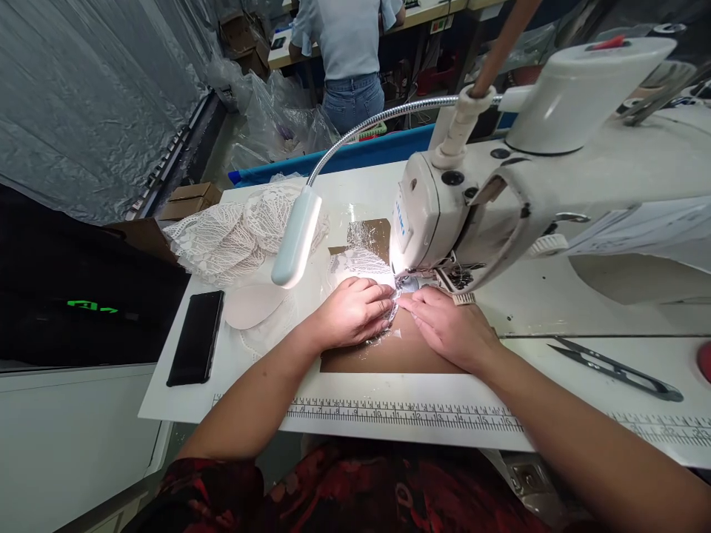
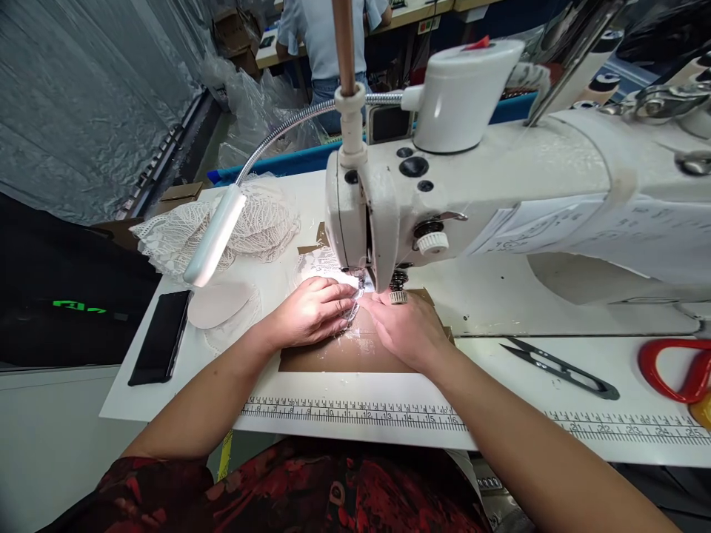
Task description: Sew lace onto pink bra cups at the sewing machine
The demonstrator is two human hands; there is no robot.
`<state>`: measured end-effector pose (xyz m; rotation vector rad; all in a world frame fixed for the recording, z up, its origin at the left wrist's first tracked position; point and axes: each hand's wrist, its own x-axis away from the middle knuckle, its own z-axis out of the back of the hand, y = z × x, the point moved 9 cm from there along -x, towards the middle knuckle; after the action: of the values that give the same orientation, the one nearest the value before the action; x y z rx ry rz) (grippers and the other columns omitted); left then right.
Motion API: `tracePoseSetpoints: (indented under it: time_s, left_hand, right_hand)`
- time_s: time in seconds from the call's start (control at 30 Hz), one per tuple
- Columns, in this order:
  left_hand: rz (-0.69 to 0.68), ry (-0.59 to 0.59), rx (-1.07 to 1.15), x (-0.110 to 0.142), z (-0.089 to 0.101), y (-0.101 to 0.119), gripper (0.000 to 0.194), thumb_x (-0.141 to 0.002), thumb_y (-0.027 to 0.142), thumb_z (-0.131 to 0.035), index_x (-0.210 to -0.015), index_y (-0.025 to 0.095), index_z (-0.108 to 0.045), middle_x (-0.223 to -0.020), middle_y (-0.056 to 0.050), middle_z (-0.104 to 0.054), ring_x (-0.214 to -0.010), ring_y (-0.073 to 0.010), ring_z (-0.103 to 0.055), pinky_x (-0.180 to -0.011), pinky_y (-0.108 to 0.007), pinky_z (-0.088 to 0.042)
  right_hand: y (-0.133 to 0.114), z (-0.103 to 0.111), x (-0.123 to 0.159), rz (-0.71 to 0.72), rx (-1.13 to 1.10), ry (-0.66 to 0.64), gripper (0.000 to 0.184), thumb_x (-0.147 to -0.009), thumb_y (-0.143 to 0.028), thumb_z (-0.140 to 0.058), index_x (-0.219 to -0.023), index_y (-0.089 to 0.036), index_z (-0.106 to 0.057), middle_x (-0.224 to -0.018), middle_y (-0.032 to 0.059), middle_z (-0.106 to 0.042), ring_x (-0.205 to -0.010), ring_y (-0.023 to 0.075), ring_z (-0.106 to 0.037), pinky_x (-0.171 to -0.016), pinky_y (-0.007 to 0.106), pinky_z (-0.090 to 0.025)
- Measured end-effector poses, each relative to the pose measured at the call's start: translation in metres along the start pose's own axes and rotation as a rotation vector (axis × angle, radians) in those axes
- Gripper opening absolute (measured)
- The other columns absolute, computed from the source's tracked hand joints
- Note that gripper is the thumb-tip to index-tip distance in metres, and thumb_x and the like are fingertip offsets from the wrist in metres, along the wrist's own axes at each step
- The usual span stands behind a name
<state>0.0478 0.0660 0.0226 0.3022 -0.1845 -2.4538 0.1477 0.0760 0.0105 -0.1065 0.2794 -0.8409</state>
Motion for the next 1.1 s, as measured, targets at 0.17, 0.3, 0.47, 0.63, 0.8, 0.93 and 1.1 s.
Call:
tracePoseSetpoints:
  time_s: [0.17,0.3,0.47,0.63,0.8,0.93,1.1]
  left_hand:
    - [-0.002,0.029,0.015,-0.001,-0.001,-0.001,0.037,-0.095,0.031,-0.039,-0.121,0.014,-0.058,-0.128,-0.011,-0.058,-0.108,-0.0238,-0.052,-0.092,-0.04,-0.042]
    - [-0.023,0.024,0.021,-0.001,-0.004,0.0,0.037,-0.096,0.027,-0.037,-0.125,0.015,-0.056,-0.131,-0.009,-0.058,-0.111,-0.0233,-0.051,-0.092,-0.04,-0.042]
    - [-0.044,-0.016,0.003,0.003,-0.007,0.002,0.034,-0.093,0.023,-0.044,-0.124,0.018,-0.057,-0.131,-0.008,-0.058,-0.114,-0.0227,-0.05,-0.094,-0.04,-0.041]
    - [-0.017,-0.01,-0.001,0.001,-0.005,0.003,0.034,-0.095,0.024,-0.041,-0.122,0.017,-0.059,-0.13,-0.008,-0.059,-0.111,-0.0228,-0.05,-0.092,-0.04,-0.041]
    - [0.019,0.008,-0.001,-0.002,-0.004,0.002,0.034,-0.096,0.027,-0.039,-0.12,0.017,-0.061,-0.129,-0.009,-0.059,-0.109,-0.0234,-0.051,-0.09,-0.041,-0.041]
    - [0.027,0.042,0.01,-0.003,-0.001,0.001,0.033,-0.095,0.032,-0.041,-0.117,0.017,-0.062,-0.127,-0.01,-0.06,-0.107,-0.0236,-0.052,-0.09,-0.042,-0.041]
    - [0.017,0.07,0.043,-0.001,0.002,-0.001,0.031,-0.094,0.032,-0.044,-0.113,0.018,-0.063,-0.124,-0.011,-0.061,-0.108,-0.0247,-0.052,-0.09,-0.043,-0.041]
  right_hand:
    - [-0.012,0.004,0.002,0.112,0.033,0.047,0.031,-0.085,-0.012,-0.047,-0.106,-0.022,-0.068,-0.084,0.0027,-0.064,-0.076,0.0161,-0.052,-0.059,0.026,-0.031]
    - [-0.016,0.008,0.003,0.118,0.073,0.071,0.027,-0.087,-0.013,-0.047,-0.101,-0.019,-0.069,-0.081,0.0031,-0.063,-0.075,0.0166,-0.051,-0.059,0.028,-0.029]
    - [-0.015,0.005,0.005,0.075,0.147,0.023,0.028,-0.085,-0.013,-0.046,-0.099,-0.019,-0.07,-0.077,0.004,-0.062,-0.074,0.0176,-0.05,-0.057,0.029,-0.026]
    - [-0.012,0.003,0.006,0.053,0.176,0.037,0.029,-0.087,-0.014,-0.044,-0.099,-0.02,-0.07,-0.075,0.0034,-0.061,-0.071,0.0169,-0.049,-0.056,0.03,-0.023]
    - [-0.007,0.003,0.003,0.009,0.166,0.058,0.034,-0.086,-0.013,-0.043,-0.107,-0.021,-0.068,-0.076,0.0029,-0.061,-0.067,0.0165,-0.048,-0.055,0.031,-0.023]
    - [-0.003,0.004,-0.001,-0.065,0.165,0.039,0.033,-0.086,-0.015,-0.044,-0.107,-0.022,-0.068,-0.077,0.0026,-0.061,-0.059,0.0157,-0.041,-0.054,0.031,-0.021]
    - [-0.002,0.006,0.0,-0.055,0.148,0.048,0.036,-0.084,-0.014,-0.045,-0.112,-0.021,-0.066,-0.082,0.0034,-0.063,-0.061,0.0158,-0.041,-0.054,0.03,-0.022]
